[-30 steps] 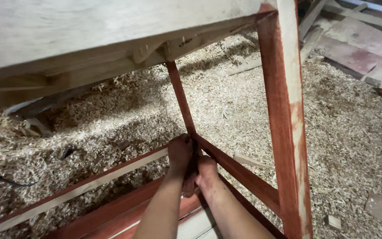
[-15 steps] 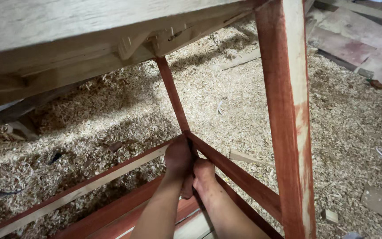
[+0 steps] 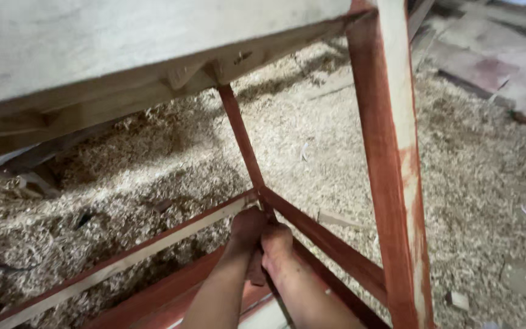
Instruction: The person applies reddish-brown stain to a wooden shelving unit using a cloth. They dip the cloth into a container of stain, then wipe the stain onto the shelves and frame, covering multiple sections of the unit.
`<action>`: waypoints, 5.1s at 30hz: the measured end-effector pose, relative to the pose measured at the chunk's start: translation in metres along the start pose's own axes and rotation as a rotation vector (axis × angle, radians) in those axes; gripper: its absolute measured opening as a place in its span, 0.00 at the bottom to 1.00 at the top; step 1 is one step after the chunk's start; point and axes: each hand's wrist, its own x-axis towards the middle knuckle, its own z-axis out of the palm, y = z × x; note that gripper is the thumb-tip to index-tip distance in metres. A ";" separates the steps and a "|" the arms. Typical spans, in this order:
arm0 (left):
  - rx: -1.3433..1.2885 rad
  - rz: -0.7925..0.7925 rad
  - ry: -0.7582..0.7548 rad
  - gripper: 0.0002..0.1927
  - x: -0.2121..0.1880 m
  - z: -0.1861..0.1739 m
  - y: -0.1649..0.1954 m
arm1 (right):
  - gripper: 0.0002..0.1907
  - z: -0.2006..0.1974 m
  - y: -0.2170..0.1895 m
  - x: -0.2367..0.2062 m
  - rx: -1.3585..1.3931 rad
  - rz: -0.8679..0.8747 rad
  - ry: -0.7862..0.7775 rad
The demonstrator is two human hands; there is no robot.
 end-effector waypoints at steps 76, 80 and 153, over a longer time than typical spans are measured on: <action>0.816 0.374 0.335 0.37 -0.124 -0.060 -0.131 | 0.12 0.059 -0.087 -0.020 -0.990 -0.602 -0.259; 0.752 0.332 0.514 0.36 -0.092 -0.044 -0.118 | 0.05 0.071 -0.093 -0.047 -0.781 -0.652 -0.297; 1.267 0.181 0.577 0.44 -0.257 -0.147 -0.255 | 0.13 0.059 -0.007 -0.059 -1.898 -1.248 -0.811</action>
